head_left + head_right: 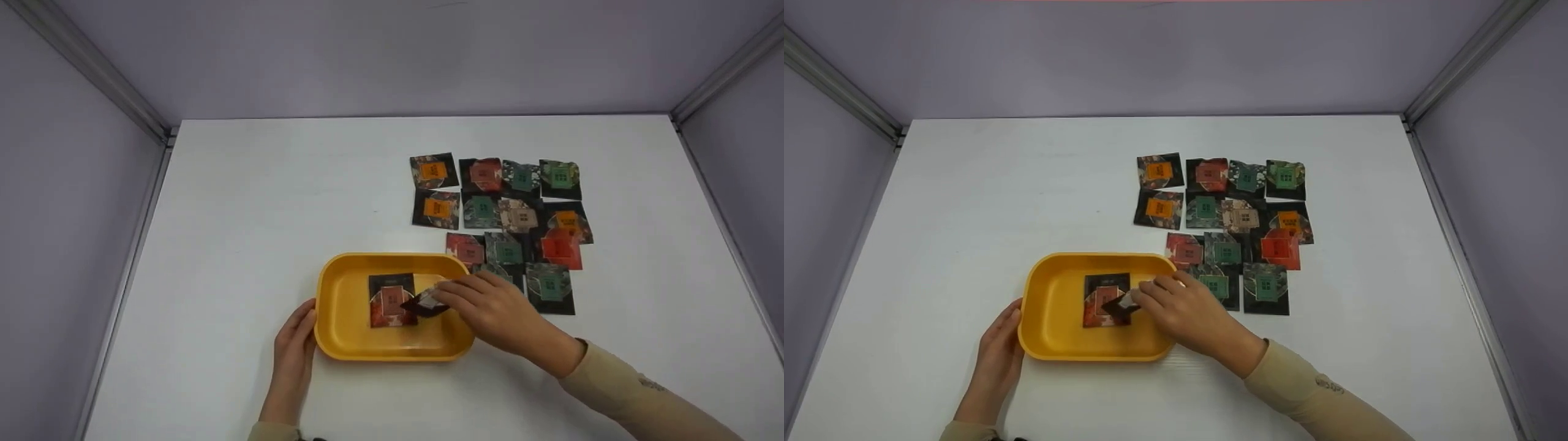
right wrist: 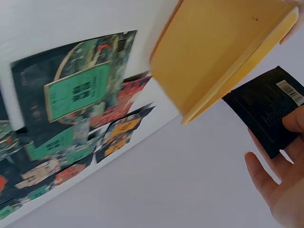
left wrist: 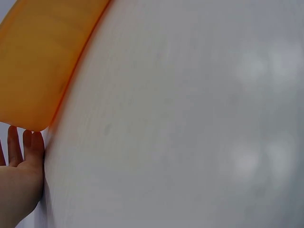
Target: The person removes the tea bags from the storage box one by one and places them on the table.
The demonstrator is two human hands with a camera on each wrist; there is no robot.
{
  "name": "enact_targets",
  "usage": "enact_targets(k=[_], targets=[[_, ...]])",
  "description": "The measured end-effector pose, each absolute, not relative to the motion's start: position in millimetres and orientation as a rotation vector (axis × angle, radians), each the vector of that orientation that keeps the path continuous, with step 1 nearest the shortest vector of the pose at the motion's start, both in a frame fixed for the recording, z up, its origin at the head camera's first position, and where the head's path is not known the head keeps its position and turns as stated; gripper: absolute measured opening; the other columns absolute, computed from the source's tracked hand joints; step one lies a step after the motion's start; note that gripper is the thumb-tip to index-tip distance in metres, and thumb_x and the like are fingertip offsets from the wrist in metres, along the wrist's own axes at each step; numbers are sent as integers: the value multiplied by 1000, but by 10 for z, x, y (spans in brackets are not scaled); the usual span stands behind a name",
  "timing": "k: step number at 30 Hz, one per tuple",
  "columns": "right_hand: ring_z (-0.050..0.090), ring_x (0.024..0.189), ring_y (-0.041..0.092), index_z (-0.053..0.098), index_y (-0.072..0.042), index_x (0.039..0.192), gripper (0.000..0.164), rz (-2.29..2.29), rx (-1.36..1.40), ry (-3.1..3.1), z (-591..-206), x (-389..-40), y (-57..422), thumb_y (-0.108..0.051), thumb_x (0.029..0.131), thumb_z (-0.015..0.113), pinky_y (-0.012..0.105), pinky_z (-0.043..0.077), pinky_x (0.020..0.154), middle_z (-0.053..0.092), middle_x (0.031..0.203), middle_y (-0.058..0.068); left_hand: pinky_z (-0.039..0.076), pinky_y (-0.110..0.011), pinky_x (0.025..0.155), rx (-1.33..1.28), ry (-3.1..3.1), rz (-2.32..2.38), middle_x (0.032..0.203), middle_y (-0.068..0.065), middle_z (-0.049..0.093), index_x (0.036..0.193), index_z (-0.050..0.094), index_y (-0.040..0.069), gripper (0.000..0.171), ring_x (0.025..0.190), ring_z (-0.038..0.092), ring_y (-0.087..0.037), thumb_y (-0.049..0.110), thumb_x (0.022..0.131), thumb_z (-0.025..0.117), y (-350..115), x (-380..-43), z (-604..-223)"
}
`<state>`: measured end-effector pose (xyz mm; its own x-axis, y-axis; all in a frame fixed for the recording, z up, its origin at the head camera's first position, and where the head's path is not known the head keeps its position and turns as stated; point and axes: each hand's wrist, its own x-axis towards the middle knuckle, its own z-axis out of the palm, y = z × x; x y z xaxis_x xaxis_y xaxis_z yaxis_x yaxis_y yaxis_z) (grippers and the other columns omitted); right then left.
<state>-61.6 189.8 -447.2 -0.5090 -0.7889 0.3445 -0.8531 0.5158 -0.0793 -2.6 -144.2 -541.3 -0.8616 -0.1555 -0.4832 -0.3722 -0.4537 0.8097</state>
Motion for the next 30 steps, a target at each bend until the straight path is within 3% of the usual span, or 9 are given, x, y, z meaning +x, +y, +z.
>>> enact_targets(k=[10, 11, 17, 18, 30], targets=[[68, 99, 29, 66, -9, 127, 61, 323, 1076, -2524, -4426, -687, 2457, 3, 71, 86, 47, 58, 84, 71, 116, 8, 43, -25, 106, -709, 1556, 2469, 138, -9, 52, 139, 50, -2, 49, 122, 55, -16, 25, 100, 62, -1445, -15, -5424], [68, 98, 30, 67, -9, 126, 51, 315, 1055, -2524, -4433, -700, 2524, -2, 78, 82, 48, 58, 83, 71, 115, 9, 43, -25, 106, -703, 1555, 2473, 138, -10, 52, 139, 49, -2, 49, 122, 54, -17, 25, 100, 62, -1446, -13, -5424], [67, 98, 35, 66, -4, 125, 46, 261, 937, -2543, -4508, -775, 2927, 1, 80, 78, 52, 58, 79, 71, 113, 16, 43, -25, 107, -681, 1561, 2472, 138, -10, 52, 139, 49, -2, 48, 123, 54, -17, 25, 100, 61, -1458, -8, -5417], [67, 97, 36, 66, -3, 125, 56, 260, 914, -2538, -4527, -790, 2991, 8, 72, 81, 53, 58, 79, 71, 112, 17, 42, -25, 107, -682, 1562, 2468, 138, -9, 52, 139, 49, -2, 49, 123, 54, -17, 25, 100, 61, -1460, -8, -5414], [65, 88, 40, 66, -2, 126, 63, 253, 709, -2573, -4757, -933, 3732, 18, 67, 78, 57, 55, 70, 70, 110, 22, 44, -25, 105, -737, 1552, 2455, 138, -9, 53, 138, 51, -1, 50, 121, 55, -16, 27, 99, 64, -1461, -23, -5405]])
